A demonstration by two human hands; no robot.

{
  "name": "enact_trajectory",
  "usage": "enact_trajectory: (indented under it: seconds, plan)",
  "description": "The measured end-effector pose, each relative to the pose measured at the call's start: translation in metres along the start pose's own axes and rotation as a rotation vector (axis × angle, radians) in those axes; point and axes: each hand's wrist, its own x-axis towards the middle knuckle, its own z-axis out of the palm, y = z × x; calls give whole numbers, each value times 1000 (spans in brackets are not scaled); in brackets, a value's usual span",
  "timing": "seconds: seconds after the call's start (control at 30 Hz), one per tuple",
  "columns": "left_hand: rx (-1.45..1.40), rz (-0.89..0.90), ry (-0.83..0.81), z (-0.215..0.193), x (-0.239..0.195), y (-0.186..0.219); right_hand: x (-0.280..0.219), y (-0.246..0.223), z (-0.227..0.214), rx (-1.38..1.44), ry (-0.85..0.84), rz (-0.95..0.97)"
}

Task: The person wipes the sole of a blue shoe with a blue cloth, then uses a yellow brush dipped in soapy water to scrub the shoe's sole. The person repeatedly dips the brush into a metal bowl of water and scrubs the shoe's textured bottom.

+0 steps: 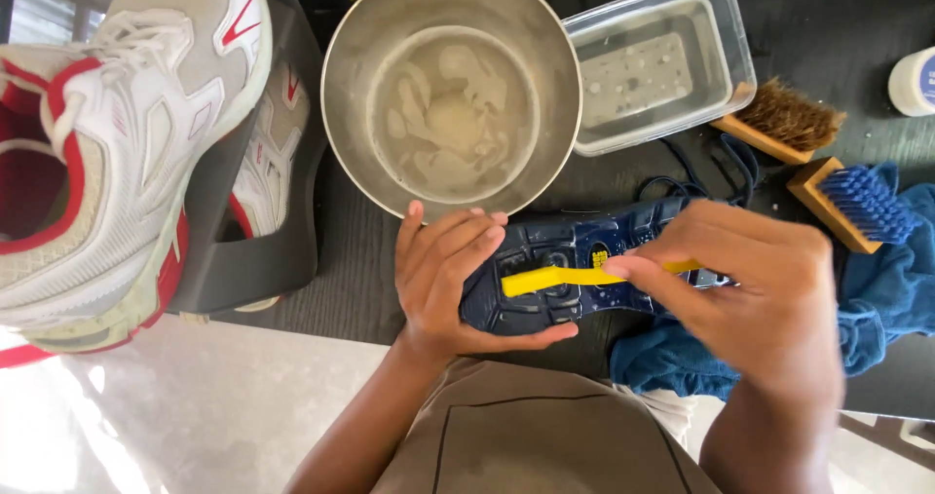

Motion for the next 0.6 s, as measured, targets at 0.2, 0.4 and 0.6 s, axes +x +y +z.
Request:
enact_trajectory:
  seconds: [0.2, 0.4, 0.6]
  plan:
    - [6, 21, 24, 2, 2, 2, -13, 29, -25, -168, -128, 28]
    - [4, 18, 15, 2, 2, 1, -21, 33, -35, -218, -141, 28]
    - [-64, 1, -8, -2, 7, -2, -20, 19, -26, -156, -9, 15]
